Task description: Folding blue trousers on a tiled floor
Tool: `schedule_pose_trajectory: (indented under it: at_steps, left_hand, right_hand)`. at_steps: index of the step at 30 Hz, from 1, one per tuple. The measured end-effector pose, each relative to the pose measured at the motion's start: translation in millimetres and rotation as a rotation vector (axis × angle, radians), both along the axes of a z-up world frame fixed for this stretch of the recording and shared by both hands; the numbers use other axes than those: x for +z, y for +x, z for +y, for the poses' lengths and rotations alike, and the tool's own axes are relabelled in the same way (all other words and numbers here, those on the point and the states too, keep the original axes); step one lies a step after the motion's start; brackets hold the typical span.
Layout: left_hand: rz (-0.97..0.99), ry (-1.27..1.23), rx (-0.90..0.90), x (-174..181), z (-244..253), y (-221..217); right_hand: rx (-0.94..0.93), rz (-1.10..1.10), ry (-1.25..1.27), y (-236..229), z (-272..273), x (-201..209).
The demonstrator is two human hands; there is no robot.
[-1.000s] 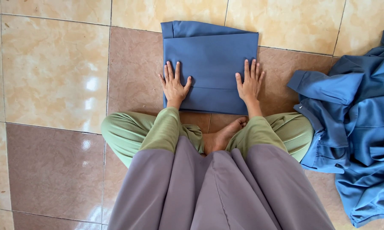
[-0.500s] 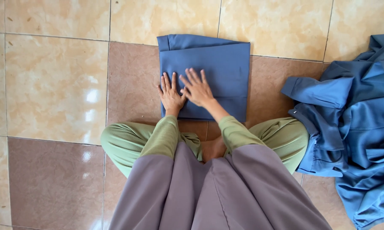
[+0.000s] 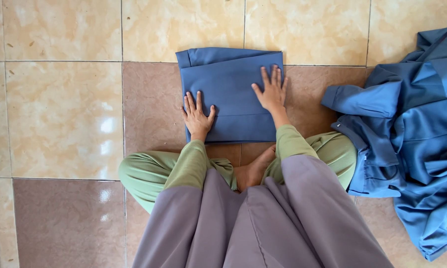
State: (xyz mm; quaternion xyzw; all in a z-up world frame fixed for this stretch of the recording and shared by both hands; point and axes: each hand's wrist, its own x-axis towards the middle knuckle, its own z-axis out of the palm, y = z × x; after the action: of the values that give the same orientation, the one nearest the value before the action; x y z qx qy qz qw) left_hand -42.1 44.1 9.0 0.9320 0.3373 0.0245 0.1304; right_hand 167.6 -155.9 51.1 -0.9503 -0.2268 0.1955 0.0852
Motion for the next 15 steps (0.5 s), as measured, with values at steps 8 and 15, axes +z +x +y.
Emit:
schedule_pose_trajectory:
  at_steps: [8,15]
  left_hand:
    - [0.001,0.023,0.019,-14.0,-3.3,-0.7]
    - [-0.005,-0.002,0.081,-10.4,-15.6,-11.5]
  right_hand:
    - [-0.129,-0.004,0.235,-22.1,-56.3,-32.0]
    - [-0.607,0.176,0.408,-30.1,-92.8,-120.6]
